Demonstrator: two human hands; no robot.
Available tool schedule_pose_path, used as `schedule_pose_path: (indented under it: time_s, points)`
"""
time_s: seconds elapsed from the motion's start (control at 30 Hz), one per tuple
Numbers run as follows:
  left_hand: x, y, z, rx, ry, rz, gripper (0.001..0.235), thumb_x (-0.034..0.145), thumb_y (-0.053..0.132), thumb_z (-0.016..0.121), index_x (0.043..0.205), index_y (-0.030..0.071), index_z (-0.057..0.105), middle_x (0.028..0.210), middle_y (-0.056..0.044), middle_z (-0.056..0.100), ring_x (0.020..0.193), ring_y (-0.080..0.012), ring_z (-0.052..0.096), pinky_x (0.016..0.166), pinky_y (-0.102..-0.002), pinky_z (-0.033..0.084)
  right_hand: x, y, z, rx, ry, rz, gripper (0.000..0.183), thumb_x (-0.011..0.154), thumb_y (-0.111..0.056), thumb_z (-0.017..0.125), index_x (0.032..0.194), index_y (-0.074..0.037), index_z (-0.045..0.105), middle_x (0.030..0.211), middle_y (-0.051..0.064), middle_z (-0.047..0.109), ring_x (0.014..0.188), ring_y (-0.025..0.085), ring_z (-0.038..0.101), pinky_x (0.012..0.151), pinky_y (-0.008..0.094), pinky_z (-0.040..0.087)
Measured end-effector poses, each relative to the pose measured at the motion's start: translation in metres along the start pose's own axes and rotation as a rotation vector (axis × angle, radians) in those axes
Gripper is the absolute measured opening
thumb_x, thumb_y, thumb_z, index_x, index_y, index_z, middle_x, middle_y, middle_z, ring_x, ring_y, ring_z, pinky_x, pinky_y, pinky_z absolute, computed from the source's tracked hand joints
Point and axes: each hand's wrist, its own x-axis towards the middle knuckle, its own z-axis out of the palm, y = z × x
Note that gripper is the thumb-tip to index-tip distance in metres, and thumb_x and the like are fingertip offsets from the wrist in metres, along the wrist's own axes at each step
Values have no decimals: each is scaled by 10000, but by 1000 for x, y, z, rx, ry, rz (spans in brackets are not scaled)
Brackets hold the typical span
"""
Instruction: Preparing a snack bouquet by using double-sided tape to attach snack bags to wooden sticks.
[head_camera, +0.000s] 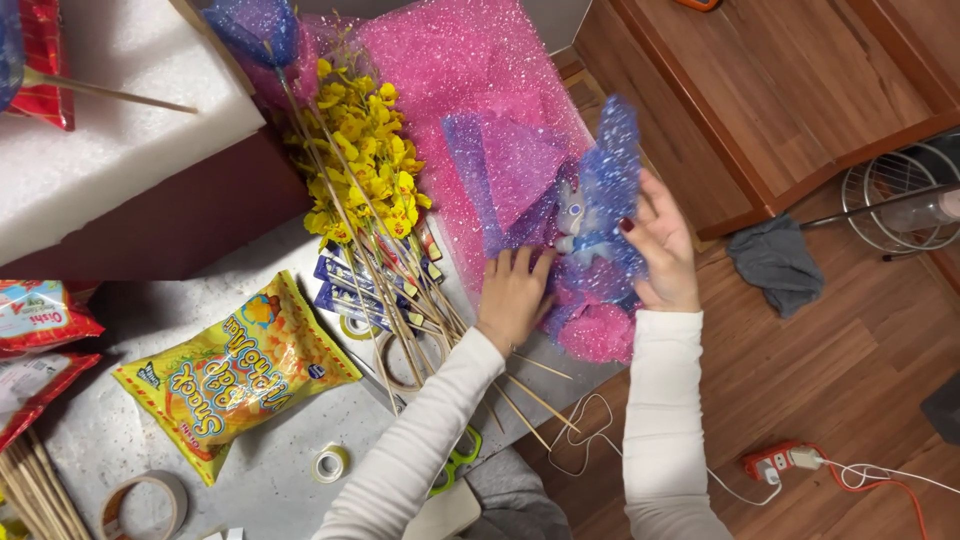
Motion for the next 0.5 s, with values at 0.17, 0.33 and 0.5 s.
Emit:
schedule_pose_path:
  time_s: [0.17, 0.33, 0.5]
  points:
    - [-3, 7, -41, -290, 194, -26, 586, 761, 308, 746, 1272, 96, 555, 1254, -157, 510, 1133, -369, 490, 901, -444, 424, -2, 2, 9, -62, -51, 19, 717, 862, -2, 569, 1494, -75, 240, 1267, 136, 544, 1084, 220, 602, 892, 363, 564]
    - [-1, -1, -73, -797, 335, -91, 263, 915, 53, 543, 1161, 54, 634, 1072, -137, 636, 996, -336, 643, 842, -376, 526, 7, 0, 39, -2, -114, 14, 855, 860, 42, 565, 1542, -165, 94, 1345, 130, 517, 1123, 219, 596, 906, 347, 563]
    - [17, -17, -67, -1167, 355, -216, 385, 982, 171, 487, 1351, 58, 481, 1133, -266, 618, 1015, -418, 640, 818, -451, 550, 36, 5, 59, -45, -202, -35, 797, 872, 29, 563, 1521, -162, 143, 1442, 197, 432, 1224, 310, 539, 968, 402, 535]
